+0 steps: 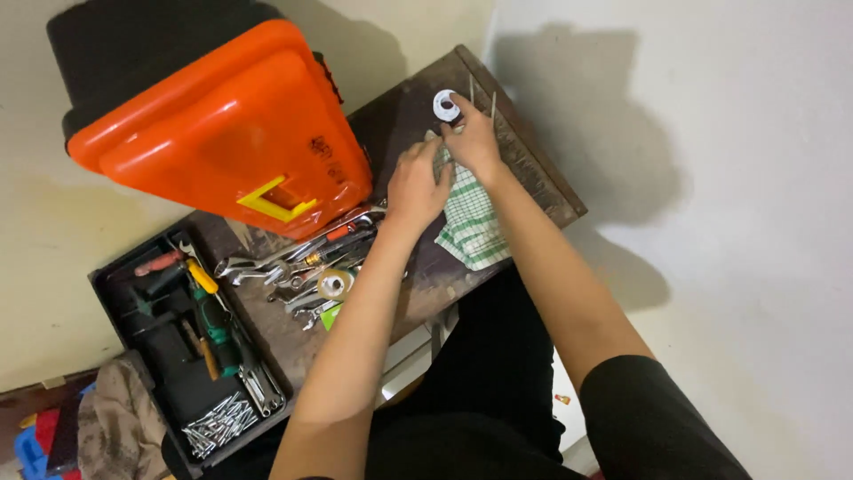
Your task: The person is organizing various hand tools, including wrenches and screwdrivers, into a plastic toolbox on a workbench.
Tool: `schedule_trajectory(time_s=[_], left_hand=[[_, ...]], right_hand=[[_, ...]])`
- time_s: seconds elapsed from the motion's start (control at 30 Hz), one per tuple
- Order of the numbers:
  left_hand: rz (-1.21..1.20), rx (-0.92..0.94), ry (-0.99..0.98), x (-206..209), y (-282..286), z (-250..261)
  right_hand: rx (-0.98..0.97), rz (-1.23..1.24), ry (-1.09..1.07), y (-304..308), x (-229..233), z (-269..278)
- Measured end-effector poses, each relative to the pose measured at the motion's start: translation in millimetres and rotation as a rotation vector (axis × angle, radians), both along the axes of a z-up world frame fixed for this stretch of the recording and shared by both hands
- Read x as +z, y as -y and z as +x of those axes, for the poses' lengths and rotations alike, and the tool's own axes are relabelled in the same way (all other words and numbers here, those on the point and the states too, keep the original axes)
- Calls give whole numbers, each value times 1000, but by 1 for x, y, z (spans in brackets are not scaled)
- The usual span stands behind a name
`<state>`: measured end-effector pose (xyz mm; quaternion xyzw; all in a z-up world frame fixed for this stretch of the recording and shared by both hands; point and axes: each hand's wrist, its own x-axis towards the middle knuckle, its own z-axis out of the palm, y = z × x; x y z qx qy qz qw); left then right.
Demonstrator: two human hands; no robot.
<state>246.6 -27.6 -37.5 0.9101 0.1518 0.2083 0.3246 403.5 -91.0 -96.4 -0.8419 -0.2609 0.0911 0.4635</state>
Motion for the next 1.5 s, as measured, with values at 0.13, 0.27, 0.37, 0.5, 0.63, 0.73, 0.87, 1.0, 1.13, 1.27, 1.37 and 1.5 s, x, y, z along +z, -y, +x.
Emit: schedule_trajectory(time_s=[0.13, 0.27, 0.37, 0.5, 0.63, 0.73, 0.87, 1.0, 1.13, 1.27, 1.37, 1.5], left_hand=[[-69, 83, -50, 41, 19, -12], [-302, 118, 39, 44, 22, -21], [-345, 150, 106, 25, 24, -23], [-456, 215, 235, 31, 26, -33], [-704, 256, 288, 55, 30, -50], [-827, 241, 326, 72, 30, -67], [-937, 29, 607, 73, 26, -88], [-1130, -65, 681, 76, 26, -126], [-1200, -102, 629, 78, 31, -161], [-823, 55, 557, 71, 38, -180], [-783, 174, 570, 64, 38, -197], [-815, 307, 553, 78, 26, -213]], right_hand=[[-45, -77, 28, -7, -9, 9], [24, -56, 123, -8, -5, -7], [59, -94, 227, -1, 10, -19], [151, 90, 292, 10, 53, -41], [155, 325, 165, 30, 110, -87], [263, 403, 103, 52, 137, -122], [355, 504, 4, 72, 165, -153], [160, 595, -100, 100, 174, -169], [125, 577, -3, 96, 193, -211], [242, 528, 326, 81, 179, -243], [277, 547, 430, 78, 172, -270], [359, 514, 407, 73, 156, -304]])
